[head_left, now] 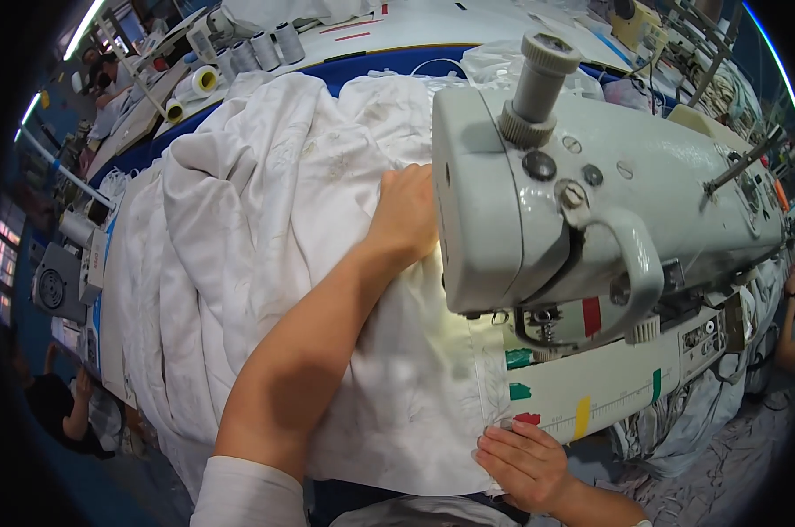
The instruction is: Operating an industrial sewing machine to stitch together pieces of white pillow fabric.
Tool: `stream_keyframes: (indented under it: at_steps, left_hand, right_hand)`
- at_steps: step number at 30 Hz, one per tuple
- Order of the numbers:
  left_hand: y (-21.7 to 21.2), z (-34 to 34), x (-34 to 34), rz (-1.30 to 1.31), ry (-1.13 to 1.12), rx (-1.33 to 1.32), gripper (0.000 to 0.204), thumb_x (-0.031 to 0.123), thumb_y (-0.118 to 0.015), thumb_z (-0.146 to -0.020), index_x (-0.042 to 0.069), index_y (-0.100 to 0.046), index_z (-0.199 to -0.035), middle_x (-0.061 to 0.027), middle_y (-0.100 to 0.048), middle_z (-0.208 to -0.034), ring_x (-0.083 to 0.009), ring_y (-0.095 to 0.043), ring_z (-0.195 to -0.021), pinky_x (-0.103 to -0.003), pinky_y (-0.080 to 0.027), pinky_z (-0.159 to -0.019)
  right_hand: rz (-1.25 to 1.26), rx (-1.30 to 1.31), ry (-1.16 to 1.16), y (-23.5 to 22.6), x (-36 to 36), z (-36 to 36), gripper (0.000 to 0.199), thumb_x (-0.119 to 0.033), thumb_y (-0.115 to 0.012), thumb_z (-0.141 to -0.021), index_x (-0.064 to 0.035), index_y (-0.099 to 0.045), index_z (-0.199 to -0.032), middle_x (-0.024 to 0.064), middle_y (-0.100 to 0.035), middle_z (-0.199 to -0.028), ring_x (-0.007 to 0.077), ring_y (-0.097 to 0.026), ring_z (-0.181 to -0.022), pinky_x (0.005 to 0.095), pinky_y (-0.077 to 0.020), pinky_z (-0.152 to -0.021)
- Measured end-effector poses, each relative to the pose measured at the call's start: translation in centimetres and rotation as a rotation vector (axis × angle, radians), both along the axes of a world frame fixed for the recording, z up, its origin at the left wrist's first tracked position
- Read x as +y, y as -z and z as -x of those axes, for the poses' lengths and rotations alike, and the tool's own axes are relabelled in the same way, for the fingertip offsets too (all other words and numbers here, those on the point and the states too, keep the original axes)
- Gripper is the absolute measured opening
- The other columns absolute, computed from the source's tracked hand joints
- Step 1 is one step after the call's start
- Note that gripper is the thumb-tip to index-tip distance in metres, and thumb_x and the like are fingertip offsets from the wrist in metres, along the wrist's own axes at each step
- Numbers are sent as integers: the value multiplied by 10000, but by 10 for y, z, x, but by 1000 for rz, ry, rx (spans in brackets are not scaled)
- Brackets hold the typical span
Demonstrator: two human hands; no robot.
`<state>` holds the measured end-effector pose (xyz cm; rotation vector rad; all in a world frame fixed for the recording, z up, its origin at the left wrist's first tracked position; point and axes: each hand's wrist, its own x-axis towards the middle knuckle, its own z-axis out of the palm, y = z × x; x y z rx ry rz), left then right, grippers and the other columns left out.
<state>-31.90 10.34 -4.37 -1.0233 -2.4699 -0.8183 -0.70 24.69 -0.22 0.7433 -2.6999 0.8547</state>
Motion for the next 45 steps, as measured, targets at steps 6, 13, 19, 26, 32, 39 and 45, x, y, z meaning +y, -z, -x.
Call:
stream_keyframes:
  at_steps: [6,13,19,26,32,39,45]
  left_hand:
    - [-24,36,8,120,55,-76,178,211,-593,-797,126,-623,-950,-60,-612,-904,-259,-568,-926,-408,-363,-795]
    - [-3,103,31,260,56,92,139,235,-607,-803,101,-635,-774,-86,-642,-845,-267,-604,-873,-405,-396,-772]
    - [-18,135,27,46,204,-24,191,244,-649,-831,56,-636,-801,-117,-639,-853,-294,-597,-871,-430,-418,-778]
    - [-28,12,-26,33,-5,27,261,88,-612,-763,9,-520,-994,-192,-562,-937,-390,-544,-920,-463,-451,-819]
    - [-54,-210,-85,-143,520,-1030,187,196,-610,-901,26,-614,-978,-132,-644,-928,-312,-634,-832,-396,-503,-711]
    - [-11,-172,-39,-1330,506,-1804,367,302,-617,-946,15,-546,-1164,-42,-620,-1084,-144,-631,-931,-318,-528,-894]
    - [4,-140,-59,-1388,190,-1701,315,214,-628,-937,-33,-608,-1132,-62,-663,-1044,-165,-643,-959,-300,-512,-901]
  right_hand:
    - [-4,27,-37,3,6,39,331,-41,-630,-678,-40,-713,-999,94,-699,-1053,234,-674,-1022,381,-476,-945]
    - [387,174,16,23,5,85,203,-170,-620,-761,0,-651,-868,236,-650,-961,384,-627,-806,496,-485,-758]
    - [389,-216,-61,41,7,89,241,-118,-665,-610,-34,-641,-835,189,-624,-798,380,-605,-725,473,-488,-635]
    - [101,-100,84,16,-2,100,386,47,-583,-645,-16,-651,-1020,127,-676,-1068,313,-657,-955,400,-502,-891]
    - [84,152,-24,27,12,98,323,-83,-602,-818,-55,-632,-1138,186,-662,-1104,381,-629,-1035,489,-451,-974]
    - [129,149,-12,27,12,105,277,-177,-548,-901,-26,-663,-1103,171,-671,-1099,371,-624,-1054,471,-441,-987]
    - [126,119,-92,32,13,105,261,-100,-557,-854,-26,-664,-1082,176,-672,-1088,362,-622,-1070,492,-427,-1008]
